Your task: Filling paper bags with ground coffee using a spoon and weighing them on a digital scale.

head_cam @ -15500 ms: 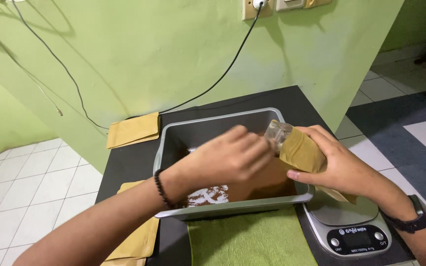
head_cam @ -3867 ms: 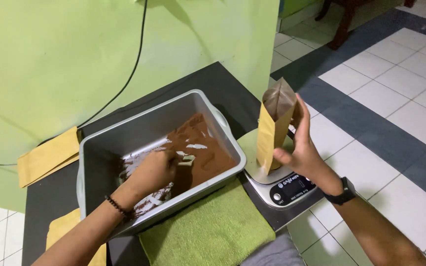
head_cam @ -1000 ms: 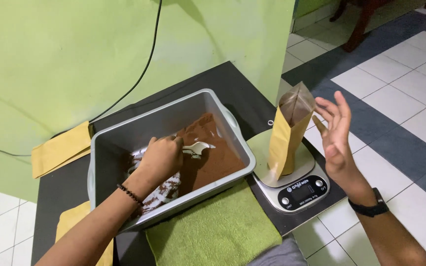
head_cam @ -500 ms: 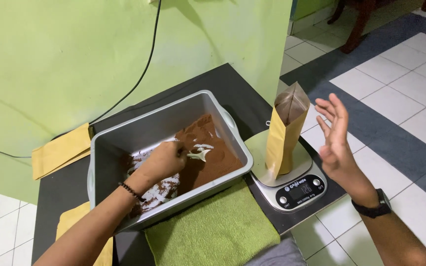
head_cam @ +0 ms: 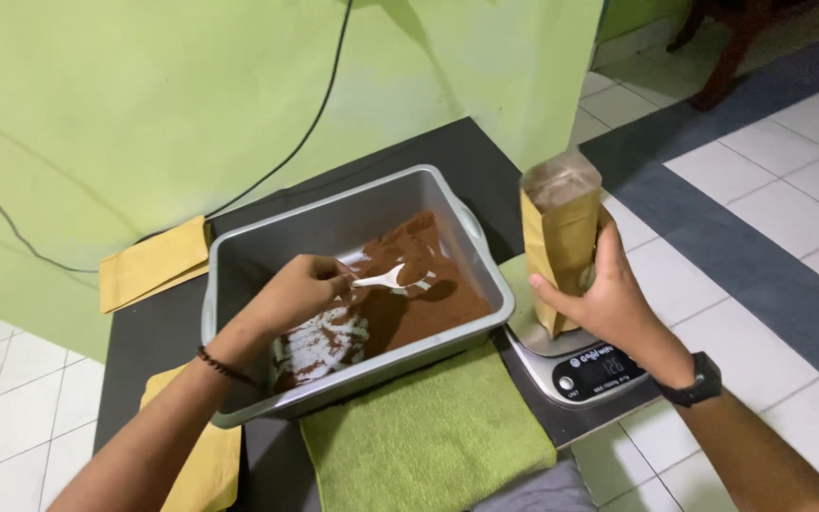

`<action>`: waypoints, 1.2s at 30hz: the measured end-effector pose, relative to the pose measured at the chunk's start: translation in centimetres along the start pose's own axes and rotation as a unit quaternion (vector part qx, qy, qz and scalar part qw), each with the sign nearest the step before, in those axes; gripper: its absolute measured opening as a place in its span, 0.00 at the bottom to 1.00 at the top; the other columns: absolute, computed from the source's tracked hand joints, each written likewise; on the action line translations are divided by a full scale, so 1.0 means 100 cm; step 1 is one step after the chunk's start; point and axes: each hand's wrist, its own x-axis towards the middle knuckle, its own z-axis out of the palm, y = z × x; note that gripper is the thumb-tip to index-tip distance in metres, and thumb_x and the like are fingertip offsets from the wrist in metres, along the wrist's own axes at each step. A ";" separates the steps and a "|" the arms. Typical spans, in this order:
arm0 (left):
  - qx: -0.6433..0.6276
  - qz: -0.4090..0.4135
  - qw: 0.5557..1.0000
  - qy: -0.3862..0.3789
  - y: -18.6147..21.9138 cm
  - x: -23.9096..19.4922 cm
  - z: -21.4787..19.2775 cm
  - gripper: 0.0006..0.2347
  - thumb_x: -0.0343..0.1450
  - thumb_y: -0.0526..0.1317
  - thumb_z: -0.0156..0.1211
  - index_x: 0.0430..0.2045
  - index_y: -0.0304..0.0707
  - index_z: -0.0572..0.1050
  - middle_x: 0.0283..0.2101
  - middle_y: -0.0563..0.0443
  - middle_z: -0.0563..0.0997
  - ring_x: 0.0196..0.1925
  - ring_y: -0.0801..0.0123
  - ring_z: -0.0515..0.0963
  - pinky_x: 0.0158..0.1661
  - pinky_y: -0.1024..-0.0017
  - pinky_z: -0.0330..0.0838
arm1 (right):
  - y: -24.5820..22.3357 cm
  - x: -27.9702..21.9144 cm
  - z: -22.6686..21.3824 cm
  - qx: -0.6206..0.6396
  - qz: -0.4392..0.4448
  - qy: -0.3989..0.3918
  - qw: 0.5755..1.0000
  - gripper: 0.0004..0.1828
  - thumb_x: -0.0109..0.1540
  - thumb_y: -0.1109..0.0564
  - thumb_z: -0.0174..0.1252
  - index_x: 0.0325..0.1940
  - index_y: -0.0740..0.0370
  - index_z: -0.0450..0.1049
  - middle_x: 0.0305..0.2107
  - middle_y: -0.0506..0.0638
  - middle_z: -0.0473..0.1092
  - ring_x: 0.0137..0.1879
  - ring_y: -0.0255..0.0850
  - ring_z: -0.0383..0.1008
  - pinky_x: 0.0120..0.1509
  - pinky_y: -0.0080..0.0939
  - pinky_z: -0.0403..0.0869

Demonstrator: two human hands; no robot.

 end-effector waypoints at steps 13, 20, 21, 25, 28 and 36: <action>0.048 -0.018 0.996 0.070 0.047 -0.069 -0.087 0.12 0.73 0.45 0.51 0.23 0.43 0.80 0.22 0.55 0.73 0.27 0.71 0.66 0.32 0.73 0.58 | -0.081 0.045 -0.016 -0.116 0.022 -0.254 0.960 0.62 0.48 0.52 0.71 0.81 0.36 0.45 0.61 0.45 0.59 0.69 0.42 0.62 0.69 0.47 0.65; 0.093 0.119 0.984 0.091 0.078 -0.045 -0.044 0.10 0.72 0.38 0.50 0.38 0.40 0.81 0.40 0.51 0.86 0.36 0.68 0.81 0.38 0.67 0.76 | -0.082 0.044 -0.015 -0.128 0.047 -0.264 0.955 0.63 0.49 0.50 0.71 0.81 0.34 0.41 0.65 0.44 0.55 0.69 0.41 0.61 0.67 0.52 0.71; 0.251 0.317 0.891 0.205 0.073 -0.034 -0.029 0.06 0.69 0.32 0.55 0.35 0.40 0.76 0.36 0.51 0.81 0.34 0.63 0.78 0.38 0.63 0.71 | -0.076 0.042 -0.015 -0.101 0.003 -0.245 0.964 0.62 0.48 0.51 0.71 0.80 0.40 0.43 0.65 0.47 0.57 0.68 0.42 0.62 0.68 0.49 0.67; 0.487 0.568 0.511 0.423 0.082 -0.049 -0.009 0.06 0.76 0.32 0.57 0.45 0.33 0.78 0.33 0.53 0.74 0.33 0.70 0.70 0.37 0.74 0.65 | -0.053 0.031 -0.019 -0.061 -0.040 -0.191 0.979 0.63 0.48 0.51 0.73 0.80 0.52 0.43 0.67 0.55 0.55 0.72 0.47 0.58 0.75 0.52 0.60; 0.231 0.557 0.734 0.314 0.074 -0.034 0.002 0.06 0.73 0.24 0.56 0.41 0.28 0.74 0.35 0.44 0.80 0.32 0.58 0.74 0.33 0.61 0.63 | -0.033 0.018 -0.019 -0.027 0.004 -0.159 0.987 0.63 0.51 0.48 0.70 0.79 0.56 0.37 0.69 0.60 0.51 0.74 0.51 0.55 0.76 0.55 0.63; 0.025 0.062 0.993 0.093 0.067 -0.062 -0.034 0.13 0.73 0.42 0.53 0.47 0.45 0.82 0.45 0.54 0.88 0.45 0.72 0.85 0.47 0.72 0.76 | 0.008 -0.010 -0.018 0.084 0.049 -0.033 0.995 0.59 0.52 0.52 0.70 0.74 0.61 0.37 0.62 0.57 0.55 0.70 0.46 0.60 0.69 0.44 0.69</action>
